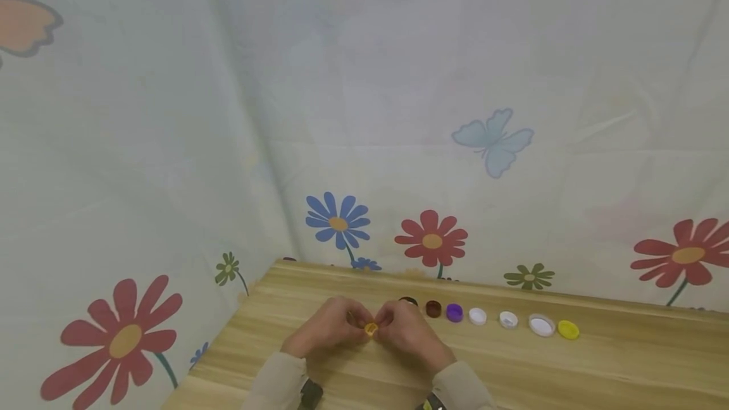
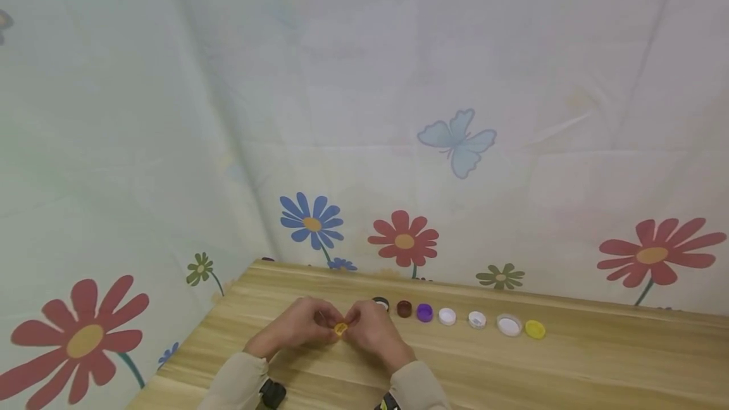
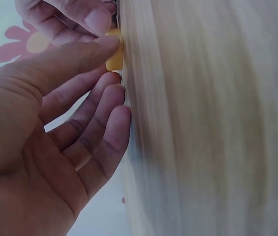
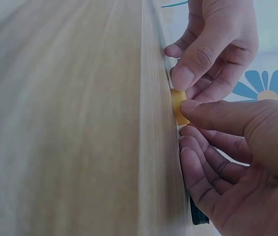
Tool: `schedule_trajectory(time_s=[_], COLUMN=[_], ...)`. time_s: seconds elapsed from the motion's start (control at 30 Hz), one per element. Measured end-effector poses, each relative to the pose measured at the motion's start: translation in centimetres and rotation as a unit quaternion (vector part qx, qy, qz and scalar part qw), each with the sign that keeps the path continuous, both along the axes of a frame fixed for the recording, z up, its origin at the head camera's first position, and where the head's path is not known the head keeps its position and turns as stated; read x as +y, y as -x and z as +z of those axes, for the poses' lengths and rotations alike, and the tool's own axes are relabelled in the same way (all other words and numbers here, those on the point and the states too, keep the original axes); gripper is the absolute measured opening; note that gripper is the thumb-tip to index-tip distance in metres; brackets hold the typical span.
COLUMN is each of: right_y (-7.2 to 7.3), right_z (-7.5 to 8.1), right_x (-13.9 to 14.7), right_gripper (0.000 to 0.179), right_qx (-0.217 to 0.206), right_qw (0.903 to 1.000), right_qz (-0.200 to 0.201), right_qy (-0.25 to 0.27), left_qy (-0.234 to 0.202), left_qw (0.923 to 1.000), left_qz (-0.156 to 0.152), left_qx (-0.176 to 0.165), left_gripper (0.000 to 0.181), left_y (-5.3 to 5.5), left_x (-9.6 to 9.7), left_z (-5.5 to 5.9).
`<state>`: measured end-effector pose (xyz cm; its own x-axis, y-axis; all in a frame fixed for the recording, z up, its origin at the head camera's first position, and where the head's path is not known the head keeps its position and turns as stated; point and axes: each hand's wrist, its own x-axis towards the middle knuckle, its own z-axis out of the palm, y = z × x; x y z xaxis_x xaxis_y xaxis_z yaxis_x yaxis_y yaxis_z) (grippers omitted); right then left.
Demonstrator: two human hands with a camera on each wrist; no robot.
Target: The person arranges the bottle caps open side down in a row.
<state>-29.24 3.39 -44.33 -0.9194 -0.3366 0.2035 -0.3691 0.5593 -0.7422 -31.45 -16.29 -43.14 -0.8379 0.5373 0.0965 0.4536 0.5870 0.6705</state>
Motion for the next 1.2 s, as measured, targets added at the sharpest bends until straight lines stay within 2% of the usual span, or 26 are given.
schedule_trajectory(time_s=[0.23,0.43,0.73,0.93,1.03,1.2], right_y=[0.0,0.5,1.1,1.3,1.6,2.2], right_z=[0.5,0.9,1.5,1.9,1.7,1.4], right_x=[0.2,1.0,2.7,3.7,4.3,5.4], right_gripper=[0.015,0.012,0.016,0.015,0.015,0.018], right_qx=[0.001,-0.012,0.031,0.056,0.076,0.090], right_qw=[0.9999,0.9990,0.9976,0.9945,0.9929,0.9927], right_qz=[0.011,0.023,-0.027,-0.055,-0.067,-0.074], right_qy=[0.001,0.038,0.055,0.070,0.062,0.032], left_qy=[0.008,-0.001,-0.031,-0.046,-0.048,-0.061], left_qw=[0.9999,0.9994,0.9975,0.9959,0.9954,0.9951], left_qz=[0.015,0.035,0.049,0.058,0.060,0.062], left_qx=[-0.004,0.001,0.042,0.053,0.058,0.048], left_gripper=[0.020,0.022,0.033,0.035,0.036,0.034], left_y=[0.2,0.7,1.6,1.8,2.0,2.4], left_x=[-0.2,-0.1,1.6,3.2,4.0,5.2], left_z=[0.4,0.7,1.0,1.1,1.0,0.7])
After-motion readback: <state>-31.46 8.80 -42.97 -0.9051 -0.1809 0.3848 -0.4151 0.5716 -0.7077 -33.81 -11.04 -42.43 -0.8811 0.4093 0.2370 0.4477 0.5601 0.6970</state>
